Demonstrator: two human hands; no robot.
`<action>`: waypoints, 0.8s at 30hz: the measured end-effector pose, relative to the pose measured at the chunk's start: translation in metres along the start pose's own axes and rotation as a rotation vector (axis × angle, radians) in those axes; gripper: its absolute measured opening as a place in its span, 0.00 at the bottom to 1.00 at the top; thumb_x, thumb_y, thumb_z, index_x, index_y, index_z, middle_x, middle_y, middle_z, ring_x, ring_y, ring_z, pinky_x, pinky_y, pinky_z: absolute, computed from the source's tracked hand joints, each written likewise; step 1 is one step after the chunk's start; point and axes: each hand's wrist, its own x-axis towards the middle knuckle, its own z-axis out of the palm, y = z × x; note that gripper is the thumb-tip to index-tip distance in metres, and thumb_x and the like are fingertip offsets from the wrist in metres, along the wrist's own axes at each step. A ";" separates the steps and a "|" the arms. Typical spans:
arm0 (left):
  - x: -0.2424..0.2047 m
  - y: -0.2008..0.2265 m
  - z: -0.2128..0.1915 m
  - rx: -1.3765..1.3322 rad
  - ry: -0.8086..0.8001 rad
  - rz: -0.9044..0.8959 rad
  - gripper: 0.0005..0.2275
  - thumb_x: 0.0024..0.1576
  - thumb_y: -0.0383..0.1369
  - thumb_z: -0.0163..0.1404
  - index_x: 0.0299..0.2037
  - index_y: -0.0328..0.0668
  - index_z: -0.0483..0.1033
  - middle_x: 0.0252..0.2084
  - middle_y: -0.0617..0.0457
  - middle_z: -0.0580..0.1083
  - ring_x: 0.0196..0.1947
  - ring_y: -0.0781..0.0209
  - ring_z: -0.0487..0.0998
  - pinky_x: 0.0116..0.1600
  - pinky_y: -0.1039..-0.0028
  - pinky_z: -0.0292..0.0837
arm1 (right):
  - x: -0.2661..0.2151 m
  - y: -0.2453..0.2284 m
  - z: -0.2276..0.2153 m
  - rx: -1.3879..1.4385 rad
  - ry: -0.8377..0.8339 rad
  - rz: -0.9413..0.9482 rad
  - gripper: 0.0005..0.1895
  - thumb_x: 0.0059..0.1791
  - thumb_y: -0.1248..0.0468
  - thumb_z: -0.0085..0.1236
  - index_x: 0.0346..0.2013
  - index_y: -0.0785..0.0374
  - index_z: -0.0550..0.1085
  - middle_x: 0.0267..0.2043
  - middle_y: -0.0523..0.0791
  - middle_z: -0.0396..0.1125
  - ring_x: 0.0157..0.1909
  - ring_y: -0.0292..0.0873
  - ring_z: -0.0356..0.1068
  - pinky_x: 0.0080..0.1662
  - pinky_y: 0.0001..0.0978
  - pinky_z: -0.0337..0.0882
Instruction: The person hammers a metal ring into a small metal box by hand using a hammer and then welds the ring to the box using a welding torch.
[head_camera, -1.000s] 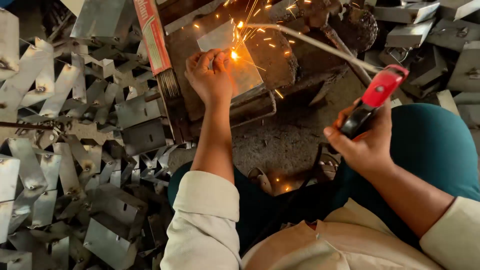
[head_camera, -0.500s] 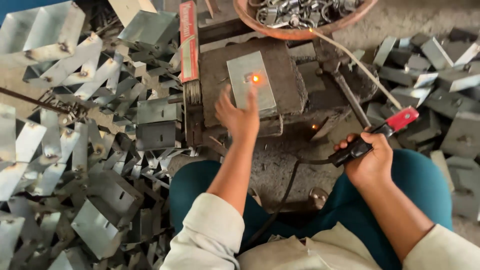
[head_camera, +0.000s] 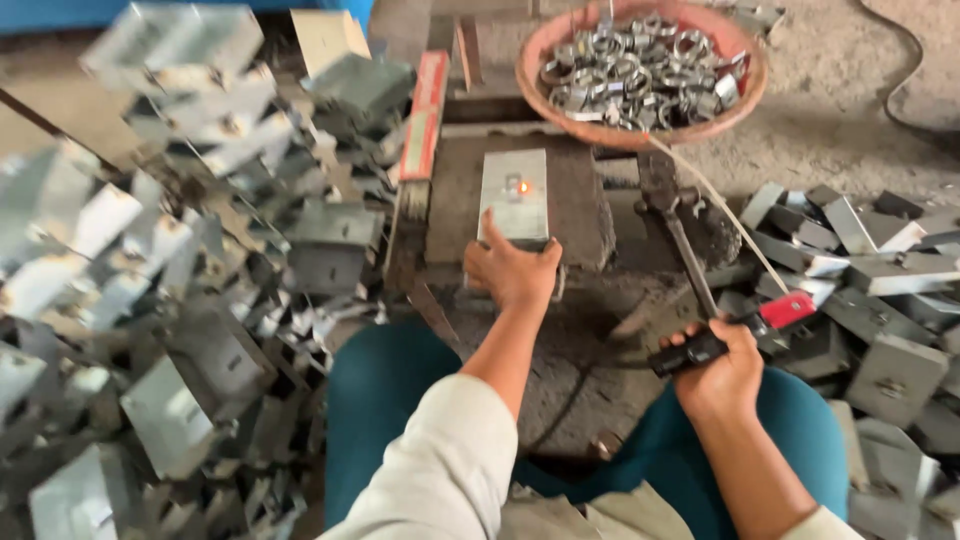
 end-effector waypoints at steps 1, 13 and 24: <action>0.006 0.000 -0.004 -0.111 0.077 0.013 0.40 0.39 0.48 0.64 0.65 0.52 0.64 0.53 0.39 0.70 0.55 0.39 0.69 0.62 0.49 0.61 | 0.001 0.000 -0.002 -0.002 0.002 -0.018 0.11 0.45 0.62 0.49 0.42 0.52 0.65 0.35 0.46 0.62 0.38 0.49 0.62 0.49 0.54 0.66; -0.011 -0.038 -0.064 -1.703 -1.036 -0.520 0.41 0.53 0.66 0.26 0.51 0.33 0.72 0.39 0.37 0.72 0.38 0.44 0.70 0.49 0.53 0.67 | 0.011 0.006 0.000 0.078 0.010 0.081 0.12 0.44 0.63 0.49 0.42 0.52 0.66 0.35 0.47 0.62 0.40 0.49 0.62 0.50 0.51 0.66; 0.054 -0.057 -0.022 -1.181 -0.642 -0.192 0.31 0.54 0.57 0.43 0.60 0.43 0.69 0.50 0.46 0.73 0.40 0.50 0.70 0.45 0.56 0.65 | 0.009 0.002 -0.005 0.090 0.061 0.072 0.10 0.43 0.62 0.49 0.39 0.55 0.65 0.35 0.48 0.62 0.37 0.49 0.62 0.47 0.51 0.66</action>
